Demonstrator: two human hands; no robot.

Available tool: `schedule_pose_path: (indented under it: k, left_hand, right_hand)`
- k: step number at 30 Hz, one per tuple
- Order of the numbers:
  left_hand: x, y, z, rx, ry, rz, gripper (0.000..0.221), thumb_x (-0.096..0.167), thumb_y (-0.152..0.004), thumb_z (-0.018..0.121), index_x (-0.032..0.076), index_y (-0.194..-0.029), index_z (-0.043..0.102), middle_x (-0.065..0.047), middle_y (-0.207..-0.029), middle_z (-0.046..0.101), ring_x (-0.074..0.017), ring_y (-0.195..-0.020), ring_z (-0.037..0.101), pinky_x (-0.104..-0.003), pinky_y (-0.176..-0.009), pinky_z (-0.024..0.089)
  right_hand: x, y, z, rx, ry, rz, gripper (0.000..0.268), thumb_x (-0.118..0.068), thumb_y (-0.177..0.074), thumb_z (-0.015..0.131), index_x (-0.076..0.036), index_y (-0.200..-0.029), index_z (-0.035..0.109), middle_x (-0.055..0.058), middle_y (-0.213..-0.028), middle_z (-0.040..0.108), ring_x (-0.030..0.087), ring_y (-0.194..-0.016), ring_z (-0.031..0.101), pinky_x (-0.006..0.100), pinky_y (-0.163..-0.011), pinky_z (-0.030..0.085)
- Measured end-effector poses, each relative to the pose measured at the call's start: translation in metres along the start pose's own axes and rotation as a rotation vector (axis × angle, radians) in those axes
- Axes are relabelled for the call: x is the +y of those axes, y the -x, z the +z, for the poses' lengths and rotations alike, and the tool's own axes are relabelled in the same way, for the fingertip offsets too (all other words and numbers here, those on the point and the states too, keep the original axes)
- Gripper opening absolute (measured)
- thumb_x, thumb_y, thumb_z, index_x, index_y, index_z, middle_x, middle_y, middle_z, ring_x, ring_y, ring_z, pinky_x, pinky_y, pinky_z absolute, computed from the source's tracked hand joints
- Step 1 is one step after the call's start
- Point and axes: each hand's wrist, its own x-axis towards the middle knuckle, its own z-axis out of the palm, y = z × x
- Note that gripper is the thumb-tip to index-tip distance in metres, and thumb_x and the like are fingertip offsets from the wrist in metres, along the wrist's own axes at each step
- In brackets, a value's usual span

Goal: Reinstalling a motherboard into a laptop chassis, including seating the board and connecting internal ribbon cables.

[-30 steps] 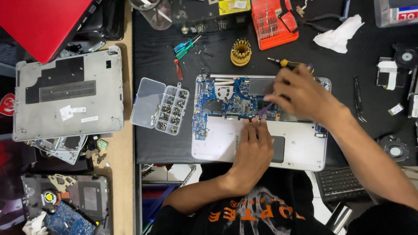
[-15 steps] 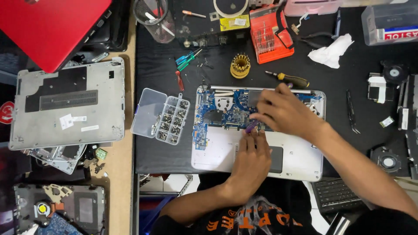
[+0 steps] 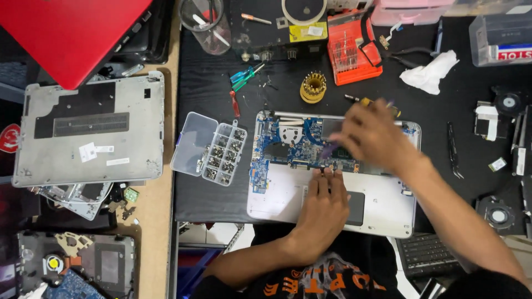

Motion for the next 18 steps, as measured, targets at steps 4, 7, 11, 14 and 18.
schedule_pose_path:
  k: [4, 7, 11, 14, 18]
  left_hand:
    - [0.001, -0.001, 0.004, 0.052, 0.052, -0.038, 0.048, 0.027, -0.105, 0.054, -0.008, -0.137, 0.06, -0.025, -0.123, 0.068, -0.0399, -0.107, 0.067, -0.043, -0.097, 0.055]
    - [0.0, -0.001, 0.002, -0.071, 0.058, 0.013, 0.053, 0.029, -0.107, 0.047, -0.008, -0.144, 0.051, -0.029, -0.135, 0.062, -0.0411, -0.115, 0.065, -0.048, -0.109, 0.05]
    - [0.0, -0.002, 0.003, -0.014, 0.034, 0.0, 0.049, 0.027, -0.107, 0.049, -0.008, -0.141, 0.056, -0.027, -0.13, 0.066, -0.0409, -0.111, 0.067, -0.043, -0.098, 0.055]
    - [0.001, -0.002, 0.002, -0.022, 0.039, -0.001, 0.05, 0.028, -0.107, 0.048, -0.007, -0.141, 0.056, -0.026, -0.128, 0.067, -0.0396, -0.111, 0.067, -0.043, -0.101, 0.053]
    - [0.002, -0.001, 0.003, 0.041, 0.002, -0.027, 0.051, 0.031, -0.105, 0.053, -0.006, -0.139, 0.06, -0.023, -0.123, 0.07, -0.0358, -0.105, 0.068, -0.042, -0.104, 0.053]
  right_hand:
    - [0.001, 0.001, 0.006, -0.045, -0.048, -0.115, 0.028, -0.033, -0.098, 0.071, -0.008, -0.087, 0.062, 0.002, -0.088, 0.061, 0.019, -0.086, 0.052, 0.036, -0.081, 0.034]
    - [0.012, 0.001, 0.005, 0.04, 0.085, 0.038, 0.029, -0.034, -0.101, 0.069, -0.009, -0.088, 0.065, 0.006, -0.094, 0.057, 0.021, -0.082, 0.052, 0.039, -0.085, 0.037]
    - [-0.004, -0.009, 0.003, -0.021, 0.018, -0.042, 0.029, -0.034, -0.1, 0.069, -0.009, -0.084, 0.066, 0.006, -0.09, 0.06, 0.02, -0.085, 0.052, 0.036, -0.083, 0.035]
    - [0.0, -0.007, 0.004, -0.015, -0.046, -0.091, 0.03, -0.033, -0.1, 0.067, -0.007, -0.086, 0.063, 0.006, -0.092, 0.057, 0.02, -0.084, 0.05, 0.037, -0.084, 0.036]
    - [0.014, -0.004, 0.005, 0.073, 0.064, -0.021, 0.032, -0.03, -0.102, 0.07, -0.007, -0.082, 0.062, 0.009, -0.092, 0.054, 0.021, -0.078, 0.051, 0.037, -0.076, 0.032]
